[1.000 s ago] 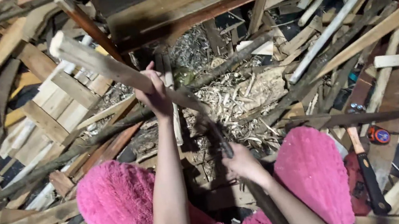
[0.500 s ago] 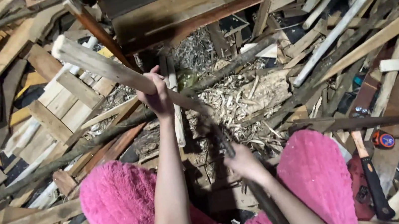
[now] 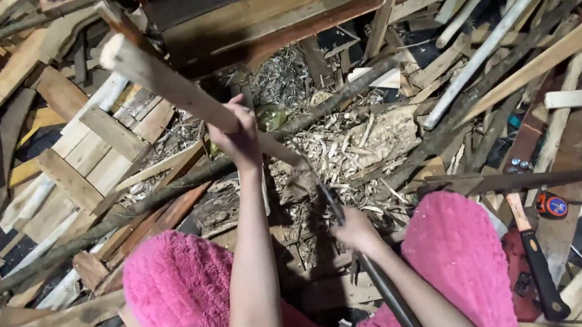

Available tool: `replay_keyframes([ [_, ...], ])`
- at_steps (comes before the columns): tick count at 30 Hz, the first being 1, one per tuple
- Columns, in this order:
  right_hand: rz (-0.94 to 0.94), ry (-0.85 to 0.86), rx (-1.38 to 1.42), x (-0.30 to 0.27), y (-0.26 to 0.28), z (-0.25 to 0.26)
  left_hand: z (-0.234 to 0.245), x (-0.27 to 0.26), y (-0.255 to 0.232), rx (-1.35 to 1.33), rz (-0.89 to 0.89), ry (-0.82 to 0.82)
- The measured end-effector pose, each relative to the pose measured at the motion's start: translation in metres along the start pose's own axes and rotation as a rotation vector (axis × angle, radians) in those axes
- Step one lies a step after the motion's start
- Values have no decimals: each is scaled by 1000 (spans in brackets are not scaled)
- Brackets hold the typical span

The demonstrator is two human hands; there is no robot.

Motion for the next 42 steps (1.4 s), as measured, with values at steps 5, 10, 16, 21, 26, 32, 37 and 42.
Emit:
replay_keyframes([
  [5, -83, -94, -138, 93, -88, -32, 22, -7, 26, 44, 72, -153],
  [10, -63, 101, 476, 40, -45, -14, 33, -9, 33, -70, 307, -307],
  [16, 22, 109, 459, 31, -40, -9, 33, -40, 69, -10, 364, -351],
  [21, 115, 67, 346, -50, 31, 6, 3, -31, 38, 4, 277, -110],
  [26, 112, 89, 340, -59, 43, 9, -3, -33, 39, -107, 250, -66],
  [32, 10, 44, 289, 59, -65, -37, 2, -28, 24, -190, 259, -5],
  [37, -10, 28, 229, -9, -3, -4, 6, -19, 32, -124, 246, -20],
  [42, 71, 8, 249, -39, 42, 4, 8, -15, 6, -134, 270, -6],
])
Point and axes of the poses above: each hand's wrist, its own x-axis towards the middle knuckle, its own z-axis out of the back of the hand, y = z × x, the point moved 9 cm from there along x, towards the middle knuckle, and after that the axes turned 8 degrees about -z, right-handed, at the moved point
